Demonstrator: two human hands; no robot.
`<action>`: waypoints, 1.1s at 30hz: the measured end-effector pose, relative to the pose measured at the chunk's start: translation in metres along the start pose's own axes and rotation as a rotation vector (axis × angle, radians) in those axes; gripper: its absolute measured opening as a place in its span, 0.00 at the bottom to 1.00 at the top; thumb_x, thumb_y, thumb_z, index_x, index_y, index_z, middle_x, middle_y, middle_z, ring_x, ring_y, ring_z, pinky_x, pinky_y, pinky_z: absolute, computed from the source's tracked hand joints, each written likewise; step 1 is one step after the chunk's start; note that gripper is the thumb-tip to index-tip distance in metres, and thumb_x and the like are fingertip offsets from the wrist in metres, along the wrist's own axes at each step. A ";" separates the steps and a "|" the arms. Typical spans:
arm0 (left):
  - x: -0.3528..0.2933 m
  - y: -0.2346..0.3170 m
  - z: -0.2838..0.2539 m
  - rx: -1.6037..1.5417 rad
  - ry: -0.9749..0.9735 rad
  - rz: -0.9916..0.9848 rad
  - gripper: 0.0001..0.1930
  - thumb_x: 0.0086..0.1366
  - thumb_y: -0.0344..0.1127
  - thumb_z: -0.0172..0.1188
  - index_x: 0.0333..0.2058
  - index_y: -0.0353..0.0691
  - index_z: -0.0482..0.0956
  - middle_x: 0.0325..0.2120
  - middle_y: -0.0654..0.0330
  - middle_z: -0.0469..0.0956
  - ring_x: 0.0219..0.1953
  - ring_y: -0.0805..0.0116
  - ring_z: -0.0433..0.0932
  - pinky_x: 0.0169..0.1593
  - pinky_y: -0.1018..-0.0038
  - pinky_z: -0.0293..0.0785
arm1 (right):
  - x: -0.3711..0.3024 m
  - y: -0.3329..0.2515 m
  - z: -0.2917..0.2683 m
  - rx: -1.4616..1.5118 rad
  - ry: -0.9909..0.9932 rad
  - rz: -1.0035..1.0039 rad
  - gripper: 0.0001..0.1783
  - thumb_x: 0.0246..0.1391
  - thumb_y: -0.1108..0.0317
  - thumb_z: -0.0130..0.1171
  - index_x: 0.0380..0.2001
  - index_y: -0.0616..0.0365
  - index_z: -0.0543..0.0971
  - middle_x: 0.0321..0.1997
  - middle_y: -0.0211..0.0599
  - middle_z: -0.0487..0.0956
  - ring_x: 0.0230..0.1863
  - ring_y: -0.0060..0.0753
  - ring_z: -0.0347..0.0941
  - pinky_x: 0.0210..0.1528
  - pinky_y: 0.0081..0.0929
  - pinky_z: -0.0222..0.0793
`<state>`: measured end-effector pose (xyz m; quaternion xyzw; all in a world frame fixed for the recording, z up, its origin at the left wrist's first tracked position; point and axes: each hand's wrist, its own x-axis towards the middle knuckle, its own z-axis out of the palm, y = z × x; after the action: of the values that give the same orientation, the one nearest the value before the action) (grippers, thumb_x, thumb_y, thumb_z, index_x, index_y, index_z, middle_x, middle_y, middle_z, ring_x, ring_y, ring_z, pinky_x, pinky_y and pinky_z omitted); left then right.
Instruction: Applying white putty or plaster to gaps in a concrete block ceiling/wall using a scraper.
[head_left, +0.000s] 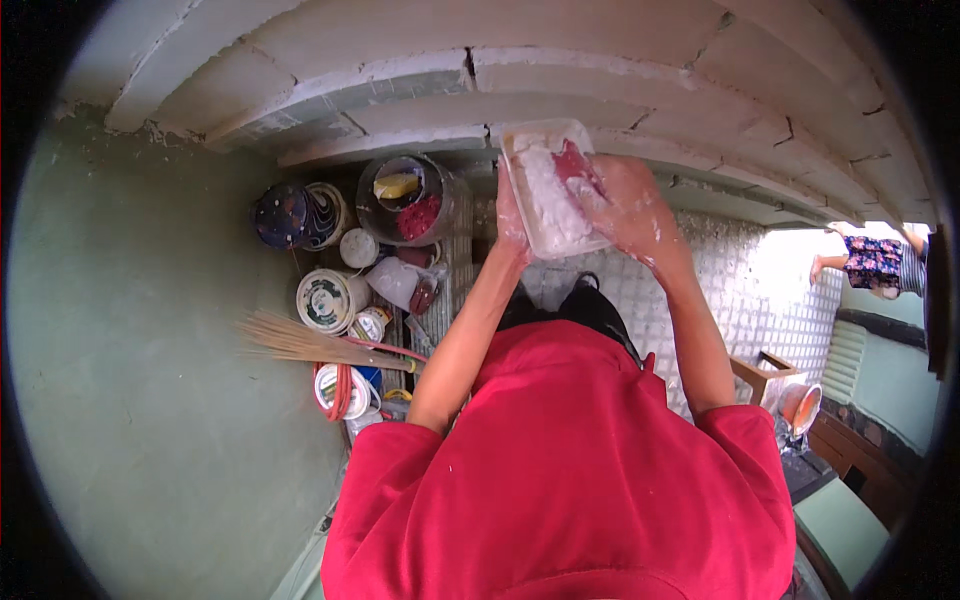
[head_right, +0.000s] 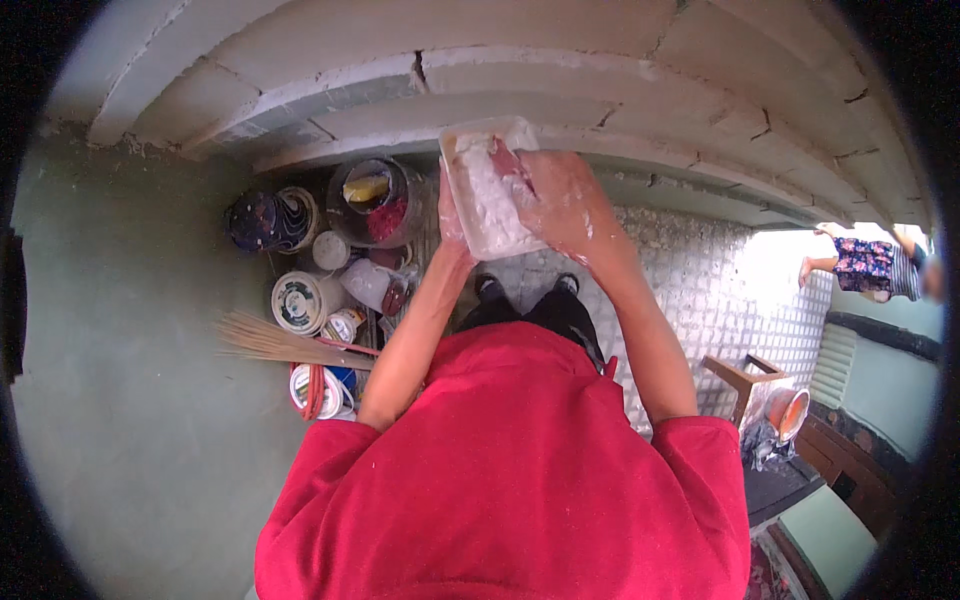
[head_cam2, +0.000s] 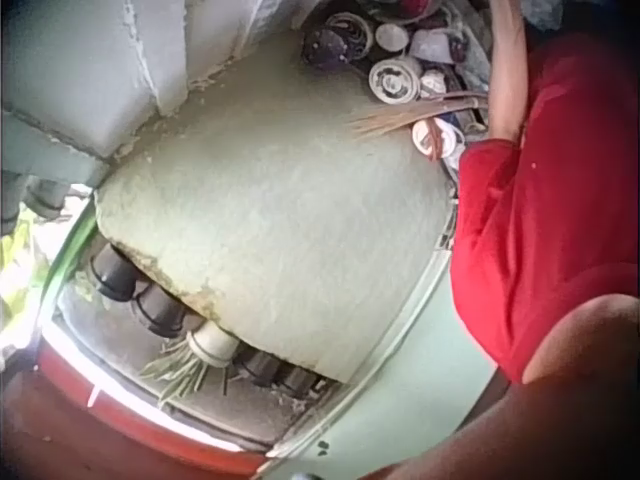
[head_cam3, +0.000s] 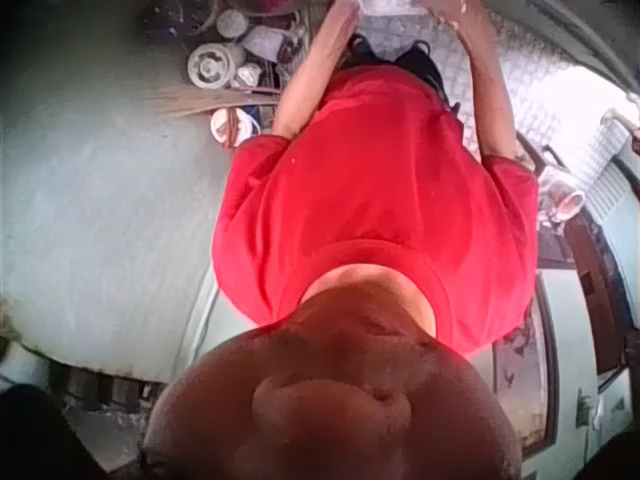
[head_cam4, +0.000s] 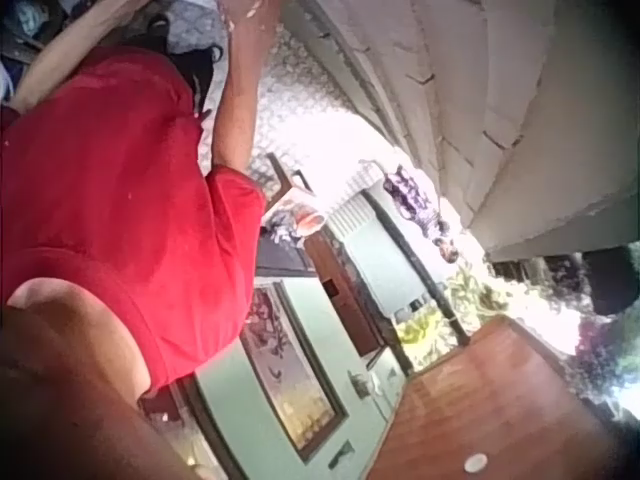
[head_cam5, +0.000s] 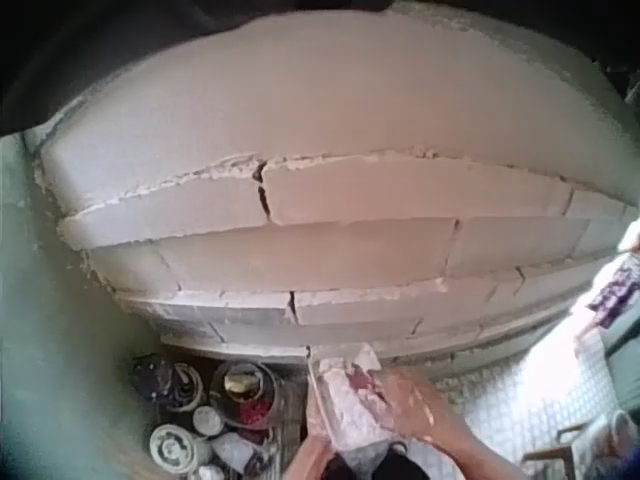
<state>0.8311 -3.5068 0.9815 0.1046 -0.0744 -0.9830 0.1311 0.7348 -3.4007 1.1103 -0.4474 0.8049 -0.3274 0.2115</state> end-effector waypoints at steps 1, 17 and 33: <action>0.001 0.007 -0.001 -0.003 0.005 0.003 0.40 0.65 0.69 0.40 0.62 0.41 0.63 0.56 0.52 0.71 0.56 0.54 0.73 0.60 0.55 0.70 | 0.003 -0.008 -0.001 -0.065 0.060 -0.009 0.14 0.48 0.64 0.56 0.32 0.66 0.76 0.30 0.59 0.75 0.35 0.65 0.71 0.39 0.49 0.67; -0.011 0.008 -0.004 -0.050 -0.012 0.065 0.35 0.67 0.66 0.42 0.61 0.46 0.64 0.56 0.54 0.71 0.57 0.55 0.71 0.61 0.55 0.68 | 0.004 -0.040 0.010 -0.152 0.057 -0.173 0.12 0.46 0.67 0.53 0.29 0.67 0.76 0.31 0.60 0.76 0.37 0.65 0.71 0.41 0.53 0.67; 0.035 -0.103 0.060 -0.032 -0.045 0.096 0.39 0.66 0.70 0.38 0.62 0.45 0.64 0.56 0.55 0.71 0.57 0.56 0.72 0.61 0.58 0.69 | -0.026 0.069 -0.079 0.053 0.146 -0.060 0.17 0.45 0.62 0.54 0.27 0.70 0.74 0.26 0.63 0.72 0.31 0.67 0.69 0.35 0.48 0.66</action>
<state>0.7593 -3.4108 1.0147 0.0768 -0.0667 -0.9787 0.1781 0.6581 -3.3256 1.1171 -0.4405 0.7956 -0.3864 0.1539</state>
